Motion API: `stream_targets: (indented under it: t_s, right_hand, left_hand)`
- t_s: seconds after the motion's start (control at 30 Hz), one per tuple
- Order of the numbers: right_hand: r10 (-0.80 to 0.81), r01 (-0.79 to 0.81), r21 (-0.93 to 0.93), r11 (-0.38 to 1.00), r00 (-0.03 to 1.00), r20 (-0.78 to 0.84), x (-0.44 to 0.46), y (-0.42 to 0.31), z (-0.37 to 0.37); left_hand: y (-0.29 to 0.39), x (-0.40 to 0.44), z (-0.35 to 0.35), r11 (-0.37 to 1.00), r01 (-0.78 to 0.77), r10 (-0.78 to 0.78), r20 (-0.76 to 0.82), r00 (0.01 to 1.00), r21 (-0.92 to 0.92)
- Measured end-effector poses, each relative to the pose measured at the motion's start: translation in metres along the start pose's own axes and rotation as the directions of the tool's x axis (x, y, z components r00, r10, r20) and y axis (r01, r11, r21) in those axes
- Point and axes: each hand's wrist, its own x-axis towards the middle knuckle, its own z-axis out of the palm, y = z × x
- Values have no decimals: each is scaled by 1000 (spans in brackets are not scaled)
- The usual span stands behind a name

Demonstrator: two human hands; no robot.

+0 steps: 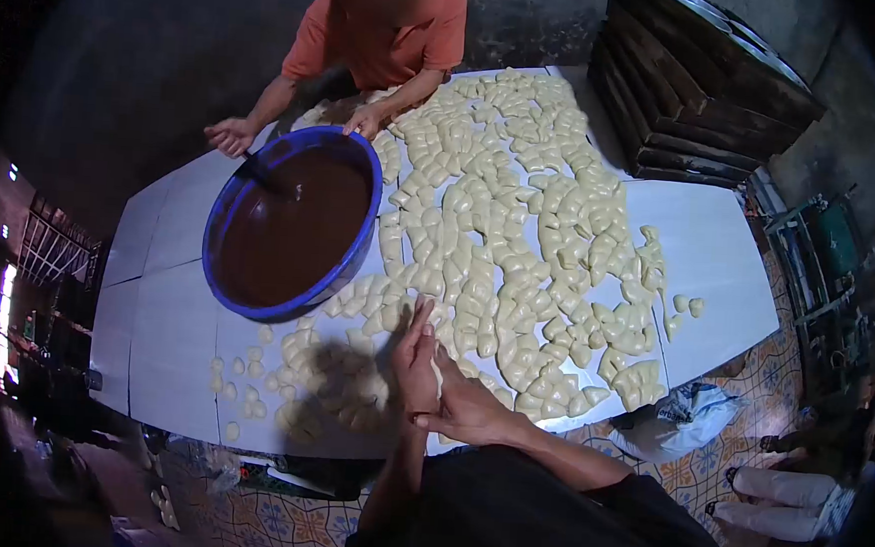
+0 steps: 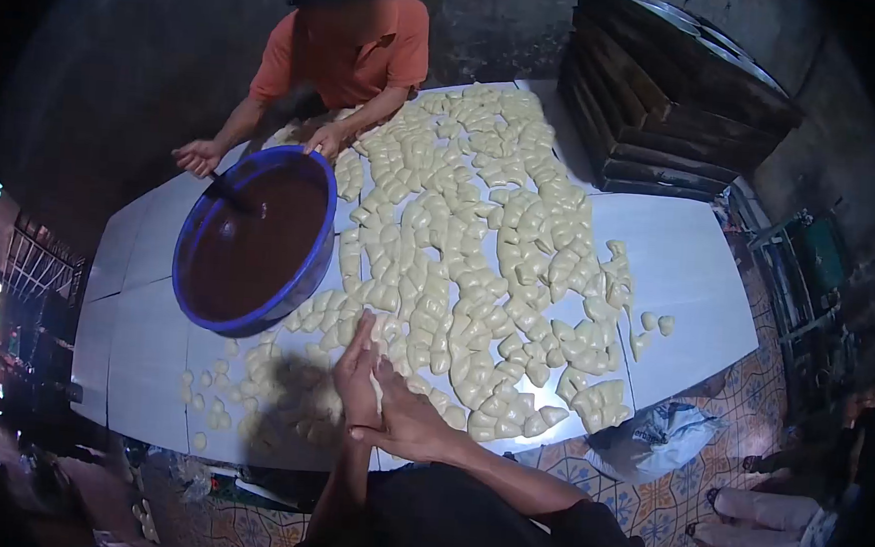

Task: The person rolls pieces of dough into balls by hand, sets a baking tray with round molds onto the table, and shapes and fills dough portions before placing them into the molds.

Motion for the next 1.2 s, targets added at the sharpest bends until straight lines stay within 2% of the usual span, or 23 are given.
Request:
stream_targets:
  t_s: [0.03,0.07,0.13,0.17,0.2,0.23,0.27,0.33,0.4,0.43,0.5,0.53,0.6,0.63,0.67,0.73,0.83,0.9,0.93,1.0,1.07,1.17,1.2]
  right_hand:
    - [66,-62,-44,997,995,72,-3,-3,-6]
    - [28,-29,27,999,999,31,-5,-2,-12]
    - [-49,58,159,986,997,-55,1,0,-31]
    - [32,40,444,895,987,-156,0,-9,-35]
    - [-4,15,123,992,996,-87,1,-12,-34]
    - [-16,14,-212,977,1000,-7,2,-14,-32]
    - [-3,39,-522,852,997,71,2,-14,-31]
    - [-47,48,-178,983,999,9,-9,1,-7]
    - [-18,88,-443,892,987,160,-12,-17,-35]
    - [-97,106,-192,976,994,58,-13,-14,-40]
    - [-161,214,307,927,969,-189,-11,-6,-49]
    - [-199,288,226,930,916,-349,-8,-10,-49]
    - [-377,370,-76,926,888,-263,-1,-3,-32]
    - [-360,374,25,927,906,-221,3,1,-12]
    - [-370,357,-95,929,890,-267,-1,8,5]
    - [-76,154,250,956,952,-295,-7,15,16]
    - [270,-166,560,812,957,-108,-13,12,9]
    - [165,78,754,652,956,-242,-11,9,9]
    - [130,200,816,542,940,-316,-11,7,9]
    - [128,-161,438,884,986,104,-21,-12,-4]
    - [66,-31,296,955,992,-109,-24,-6,5]
    - [203,-54,396,917,917,-345,-14,19,5]
    - [194,127,588,799,870,-453,-7,18,3]
  left_hand:
    - [-14,6,-8,976,118,-115,25,993,-184]
    - [-25,9,-13,904,237,-227,70,971,-355]
    - [-30,7,-12,714,256,-274,76,959,-652]
    - [-24,4,-10,615,282,-320,93,943,-736]
    - [-21,1,-10,506,304,-366,118,923,-807]
    - [-24,0,-13,510,348,-340,187,922,-787]
    - [-25,-2,-14,511,395,-366,222,904,-764]
    - [-24,0,-14,512,490,-411,299,861,-706]
    - [-25,2,-14,473,439,-451,218,866,-764]
    - [-31,5,-19,468,416,-450,195,871,-780]
    - [-35,3,-23,371,407,-453,220,864,-835]
    - [-41,0,-22,365,435,-476,237,847,-823]
    - [-58,-5,-17,355,488,-518,266,813,-798]
    - [-45,-9,-9,352,519,-533,289,795,-779]
    - [-31,-13,0,348,550,-547,312,777,-759]
    - [-21,-12,6,468,523,-728,25,685,-713]
    - [-41,-2,-16,576,320,-638,-169,751,-753]
    - [-41,1,-29,598,185,-489,-172,855,-780]
    - [-31,2,-29,542,158,-463,-137,875,-825]
    - [-18,3,-27,491,132,-444,-117,888,-861]
    - [-15,4,-22,506,119,-452,-145,880,-854]
    - [-20,-3,-14,652,142,-406,-184,895,-745]
    - [-24,-4,-14,708,154,-375,-183,909,-689]
